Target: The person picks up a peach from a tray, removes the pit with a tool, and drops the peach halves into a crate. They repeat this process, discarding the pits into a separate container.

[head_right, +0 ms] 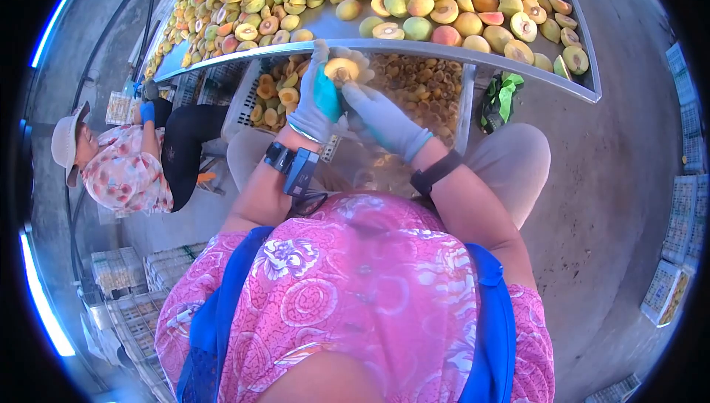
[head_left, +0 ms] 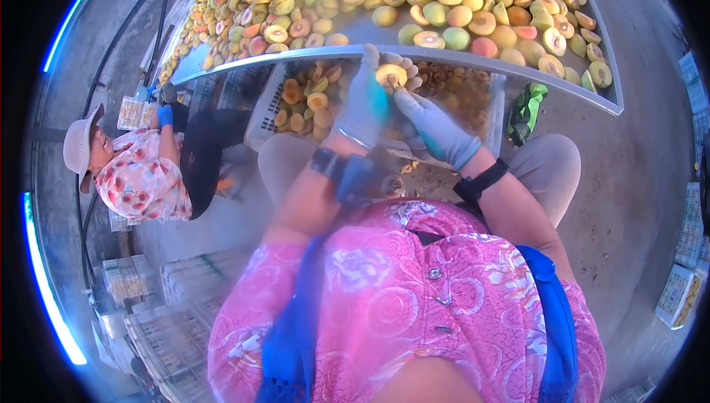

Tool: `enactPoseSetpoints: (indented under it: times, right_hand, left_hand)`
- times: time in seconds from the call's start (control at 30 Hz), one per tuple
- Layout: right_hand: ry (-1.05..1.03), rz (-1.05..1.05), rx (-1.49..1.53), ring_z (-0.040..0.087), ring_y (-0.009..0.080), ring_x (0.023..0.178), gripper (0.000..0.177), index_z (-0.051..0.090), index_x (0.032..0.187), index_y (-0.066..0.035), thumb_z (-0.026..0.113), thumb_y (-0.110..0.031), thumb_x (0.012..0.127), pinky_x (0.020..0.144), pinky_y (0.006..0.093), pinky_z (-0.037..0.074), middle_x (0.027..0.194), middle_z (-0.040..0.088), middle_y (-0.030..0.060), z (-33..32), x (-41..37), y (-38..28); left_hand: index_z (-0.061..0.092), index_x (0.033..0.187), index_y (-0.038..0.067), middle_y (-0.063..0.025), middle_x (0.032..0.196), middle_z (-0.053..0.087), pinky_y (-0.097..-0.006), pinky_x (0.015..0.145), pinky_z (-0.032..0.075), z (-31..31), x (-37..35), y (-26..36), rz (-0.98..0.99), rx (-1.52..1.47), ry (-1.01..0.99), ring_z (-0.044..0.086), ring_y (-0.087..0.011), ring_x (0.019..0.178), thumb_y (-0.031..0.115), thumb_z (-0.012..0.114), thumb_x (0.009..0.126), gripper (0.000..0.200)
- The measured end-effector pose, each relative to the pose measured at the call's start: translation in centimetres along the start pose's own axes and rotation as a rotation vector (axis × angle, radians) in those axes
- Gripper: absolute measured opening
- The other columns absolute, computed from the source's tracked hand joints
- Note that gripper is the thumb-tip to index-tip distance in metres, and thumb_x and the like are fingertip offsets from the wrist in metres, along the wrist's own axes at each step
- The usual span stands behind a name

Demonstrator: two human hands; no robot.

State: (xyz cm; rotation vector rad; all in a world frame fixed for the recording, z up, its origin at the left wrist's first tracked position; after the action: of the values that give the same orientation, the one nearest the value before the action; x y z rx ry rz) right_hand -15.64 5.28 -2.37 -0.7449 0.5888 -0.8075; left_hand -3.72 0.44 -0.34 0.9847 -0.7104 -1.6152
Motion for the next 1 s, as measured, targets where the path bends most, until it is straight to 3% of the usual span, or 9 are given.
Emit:
enactPoseSetpoints:
  times: [0.2,0.27,0.33,0.5,0.57,0.63,0.77,0.83,1.0]
  right_hand:
    - [0.074,0.039,-0.064,0.041,0.0057,0.055,0.039,0.058,0.103,-0.008,0.045,-0.045,0.1,0.049,0.0199,0.033,0.068,0.048,-0.0044,0.0,0.0,-0.5]
    - [0.083,0.004,0.07,0.041,0.0066,0.052,0.036,0.056,0.097,-0.01,0.045,-0.044,0.1,0.046,0.0216,0.032,0.065,0.047,-0.0036,1.0,-0.3,-0.7]
    - [0.08,-0.031,-0.019,0.04,0.0066,0.052,0.035,0.056,0.098,-0.01,0.045,-0.043,0.1,0.045,0.0219,0.032,0.066,0.048,-0.0037,0.4,0.2,0.2]
    - [0.183,-0.151,-0.128,0.04,0.0062,0.052,0.035,0.056,0.1,-0.009,0.045,-0.042,0.1,0.045,0.0221,0.032,0.067,0.048,-0.0043,-0.6,1.6,2.4]
    - [0.082,-0.019,0.03,0.041,0.0061,0.052,0.037,0.057,0.103,-0.008,0.045,-0.043,0.1,0.045,0.0217,0.032,0.07,0.052,-0.0035,-1.0,1.2,2.2]
    - [-0.019,0.027,0.055,0.042,0.006,0.053,0.038,0.057,0.102,-0.008,0.045,-0.044,0.1,0.046,0.0208,0.034,0.072,0.054,-0.0027,-0.8,-0.1,0.5]
    - [-0.042,0.021,-0.035,0.046,0.0053,0.057,0.04,0.059,0.102,-0.009,0.046,-0.047,0.1,0.051,0.018,0.036,0.077,0.059,-0.0003,0.1,-1.1,-0.5]
    - [-0.07,0.095,0.014,0.048,0.0053,0.061,0.039,0.059,0.101,-0.01,0.046,-0.046,0.1,0.053,0.0174,0.038,0.079,0.059,-0.0008,-0.8,-0.8,0.3]
    - [-0.364,0.268,0.386,0.053,0.0065,0.067,0.035,0.058,0.1,-0.01,0.049,-0.044,0.099,0.054,0.0165,0.04,0.08,0.058,-0.0018,-2.4,0.8,2.3]
  left_hand:
    - [0.057,0.097,0.004,-0.0148,0.09,0.065,-0.0411,0.073,0.059,-1.4,1.7,-0.8,0.235,0.141,-0.129,0.066,-0.0291,0.081,0.057,0.051,0.093,0.054]
    - [0.057,0.095,0.004,-0.0151,0.091,0.066,-0.041,0.074,0.058,-1.5,1.3,-0.6,-0.006,-0.006,-0.075,0.066,-0.0298,0.081,0.057,0.051,0.093,0.053]
    - [0.058,0.093,0.004,-0.015,0.091,0.066,-0.0402,0.075,0.058,-1.3,0.7,-0.8,0.013,-0.036,-0.063,0.066,-0.0296,0.08,0.057,0.051,0.093,0.054]
    - [0.06,0.09,0.002,-0.0143,0.089,0.066,-0.0378,0.074,0.056,-1.5,1.5,-1.8,0.277,0.204,-0.071,0.066,-0.0269,0.081,0.055,0.051,0.094,0.054]
    - [0.061,0.088,0.001,-0.0143,0.087,0.066,-0.0369,0.074,0.056,-1.4,1.5,-1.1,0.379,0.354,-0.071,0.066,-0.0261,0.08,0.055,0.051,0.094,0.055]
    - [0.062,0.085,0.001,-0.0137,0.084,0.067,-0.0334,0.07,0.055,-0.7,0.5,0.6,0.022,0.128,-0.238,0.066,-0.0236,0.076,0.057,0.051,0.094,0.058]
    - [0.063,0.085,0.0,-0.0131,0.081,0.067,-0.0312,0.066,0.054,-1.0,0.7,1.0,-0.098,0.106,-0.309,0.066,-0.0225,0.071,0.061,0.051,0.092,0.062]
    - [0.058,0.077,0.003,-0.0128,0.078,0.063,-0.0324,0.066,0.05,-1.3,0.8,0.9,0.101,0.497,-0.339,0.06,-0.0212,0.069,0.058,0.047,0.095,0.059]
    - [0.057,0.079,0.006,-0.0109,0.078,0.061,-0.0359,0.067,0.051,-2.5,1.0,0.9,-0.129,0.137,-0.454,0.061,-0.0242,0.072,0.057,0.049,0.094,0.055]
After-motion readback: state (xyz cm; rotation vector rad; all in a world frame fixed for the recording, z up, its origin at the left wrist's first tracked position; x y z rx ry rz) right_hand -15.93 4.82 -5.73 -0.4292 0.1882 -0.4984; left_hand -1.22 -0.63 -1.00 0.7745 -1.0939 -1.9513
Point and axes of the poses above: each hand's wrist, its own x-axis towards the middle knuckle, its own z-axis out of the palm, y = z × x, the point moved 1 cm from there along x, towards the middle knuckle
